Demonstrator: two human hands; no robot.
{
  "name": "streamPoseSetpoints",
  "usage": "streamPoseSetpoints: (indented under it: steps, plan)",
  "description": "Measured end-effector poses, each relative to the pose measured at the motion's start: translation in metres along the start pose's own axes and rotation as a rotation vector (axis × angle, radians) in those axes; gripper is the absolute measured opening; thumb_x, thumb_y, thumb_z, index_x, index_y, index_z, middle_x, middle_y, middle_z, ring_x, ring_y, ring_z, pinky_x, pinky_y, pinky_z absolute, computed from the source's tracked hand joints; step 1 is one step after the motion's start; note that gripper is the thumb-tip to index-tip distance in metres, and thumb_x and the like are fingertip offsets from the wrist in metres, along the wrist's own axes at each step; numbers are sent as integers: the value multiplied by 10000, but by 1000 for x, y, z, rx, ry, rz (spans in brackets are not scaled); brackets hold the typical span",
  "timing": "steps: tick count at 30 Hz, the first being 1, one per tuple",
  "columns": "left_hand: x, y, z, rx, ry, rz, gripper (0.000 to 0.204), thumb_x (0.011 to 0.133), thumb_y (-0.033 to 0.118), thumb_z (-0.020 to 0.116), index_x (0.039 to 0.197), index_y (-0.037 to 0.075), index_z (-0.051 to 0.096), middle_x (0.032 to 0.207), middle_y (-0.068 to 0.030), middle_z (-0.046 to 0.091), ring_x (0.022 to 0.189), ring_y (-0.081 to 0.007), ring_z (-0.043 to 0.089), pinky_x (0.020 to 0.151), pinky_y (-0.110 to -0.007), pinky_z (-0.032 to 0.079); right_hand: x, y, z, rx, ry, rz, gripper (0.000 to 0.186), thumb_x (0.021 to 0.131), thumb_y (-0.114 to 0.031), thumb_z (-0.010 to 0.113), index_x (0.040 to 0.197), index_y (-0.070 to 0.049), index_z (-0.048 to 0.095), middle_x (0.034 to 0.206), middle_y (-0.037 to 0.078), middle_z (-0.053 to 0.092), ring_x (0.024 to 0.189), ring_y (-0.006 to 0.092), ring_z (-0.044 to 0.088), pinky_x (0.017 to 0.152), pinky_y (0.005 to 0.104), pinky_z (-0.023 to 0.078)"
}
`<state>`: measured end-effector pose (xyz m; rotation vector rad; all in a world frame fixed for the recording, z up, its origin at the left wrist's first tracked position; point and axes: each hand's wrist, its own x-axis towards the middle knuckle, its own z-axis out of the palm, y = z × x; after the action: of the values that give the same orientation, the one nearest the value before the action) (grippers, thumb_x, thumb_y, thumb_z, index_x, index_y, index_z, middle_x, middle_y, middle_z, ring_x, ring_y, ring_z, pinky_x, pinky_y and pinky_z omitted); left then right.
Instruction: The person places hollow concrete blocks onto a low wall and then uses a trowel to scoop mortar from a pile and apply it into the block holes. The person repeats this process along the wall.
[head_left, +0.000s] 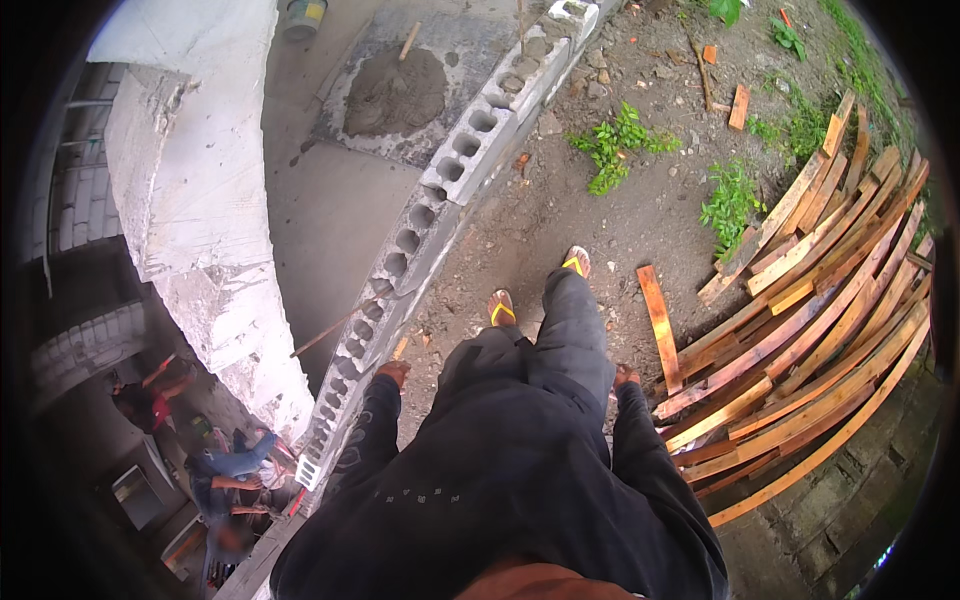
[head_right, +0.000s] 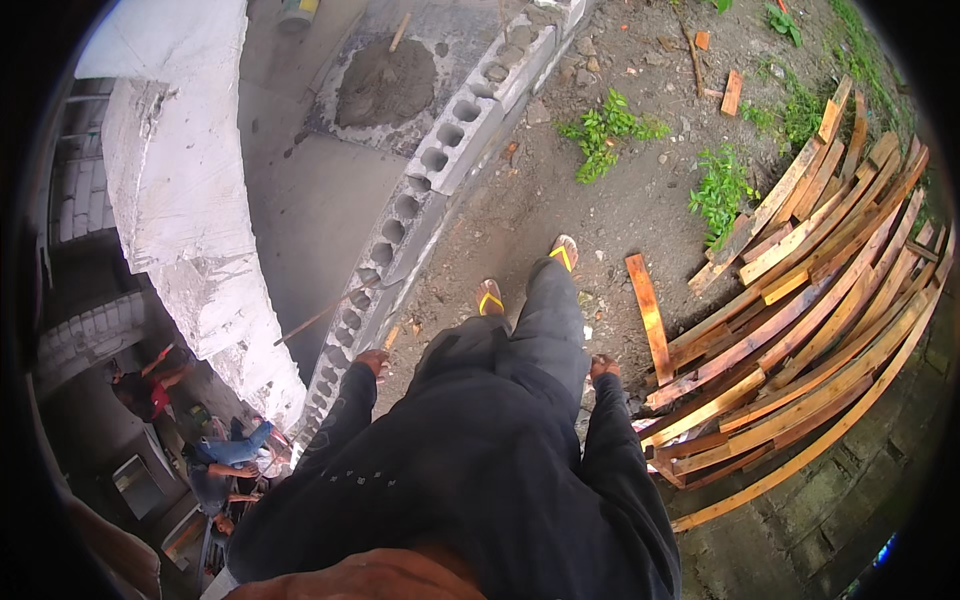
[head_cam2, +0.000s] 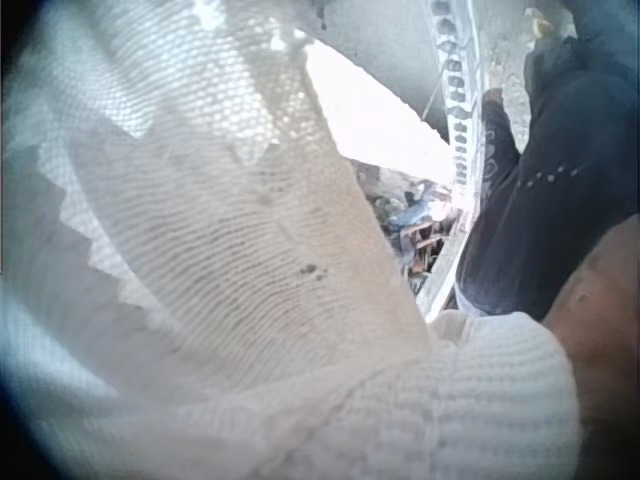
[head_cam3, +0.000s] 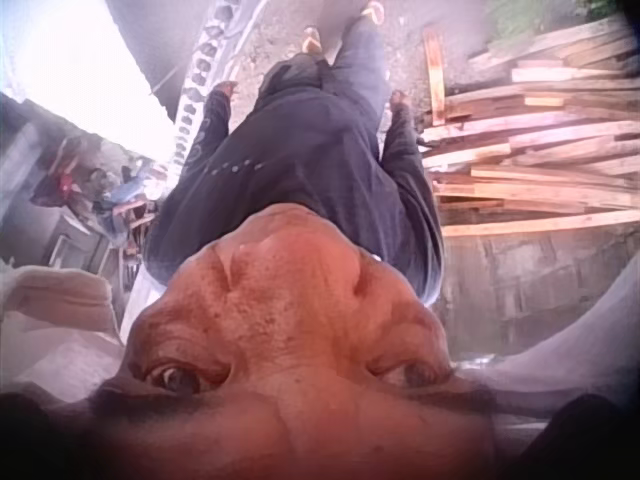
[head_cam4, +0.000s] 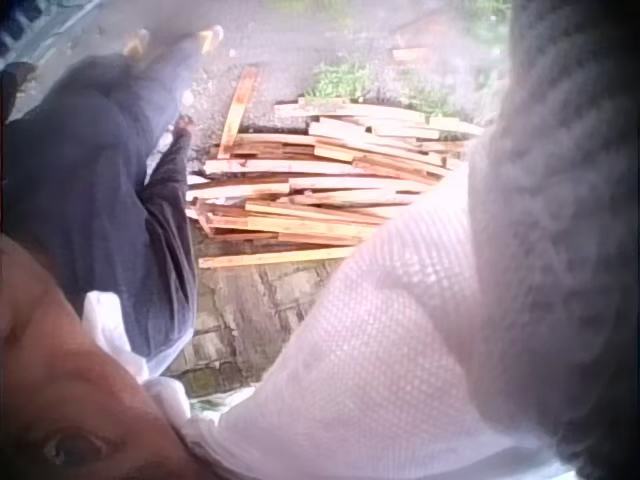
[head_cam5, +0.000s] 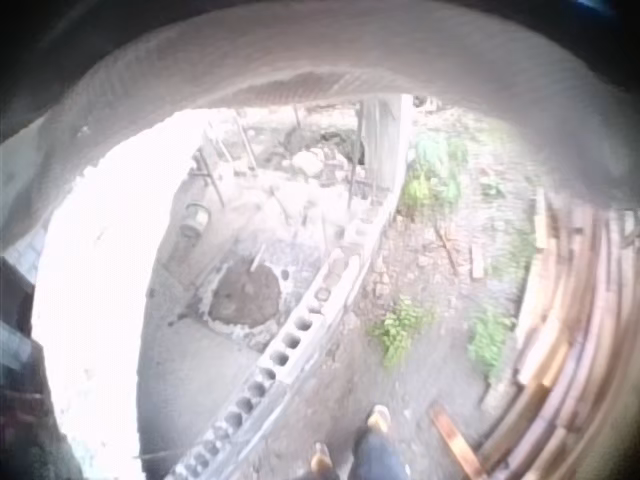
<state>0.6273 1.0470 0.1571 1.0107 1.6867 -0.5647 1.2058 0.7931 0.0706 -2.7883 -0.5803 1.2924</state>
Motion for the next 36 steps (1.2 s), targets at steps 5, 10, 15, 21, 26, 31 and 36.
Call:
streamPoseSetpoints:
  steps: [5,10,15,21,26,31,36]
  plan:
    - [6,52,7,-127,25,101,249,877,278,662,1065,114,663,1044,-36,661,940,-201,638,759,-404,556,92,-100,-110,495,-194,-21,405,925,-266,603,1245,-18,584,968,163,724,819,242,721,617,369,563]
    - [-44,143,20,-383,164,-71,335,827,420,681,931,108,740,875,-85,692,882,-184,652,798,-328,515,169,-166,-213,508,-155,-216,387,955,-284,592,1276,-70,565,1007,133,718,817,241,712,586,391,562]
    - [-107,197,26,-224,229,174,393,885,417,621,1083,93,723,899,-84,720,922,-209,667,861,-330,499,186,-183,-269,425,-241,-151,443,961,-318,578,1341,-102,504,1074,139,704,882,269,706,626,446,558]
    - [-81,157,38,434,-25,269,381,961,328,439,1224,160,658,1088,-62,719,1084,-280,646,963,-383,482,128,-173,-245,392,-311,85,476,968,-359,525,1380,-125,472,1146,124,683,966,298,686,679,457,541]
    - [-43,97,60,-56,-26,-52,391,926,395,444,1097,193,732,1091,-58,721,1088,-287,647,985,-397,473,81,-166,-215,17,-520,32,516,964,-356,514,1423,-132,439,1194,138,656,1058,353,646,844,556,493]
    - [-25,72,78,21,-104,62,392,921,283,516,1288,173,601,1199,-18,687,1136,-291,632,968,-412,495,98,-213,-228,-1,-486,-28,514,974,-373,484,1428,-141,423,1278,149,612,1130,365,613,899,586,467]
    - [-23,69,95,-137,-56,-1,387,907,398,466,1084,195,743,1223,-35,678,1159,-302,611,1012,-392,455,113,-310,-263,19,-345,-104,560,954,-451,533,1433,-192,402,1340,108,571,1136,344,602,912,549,441]
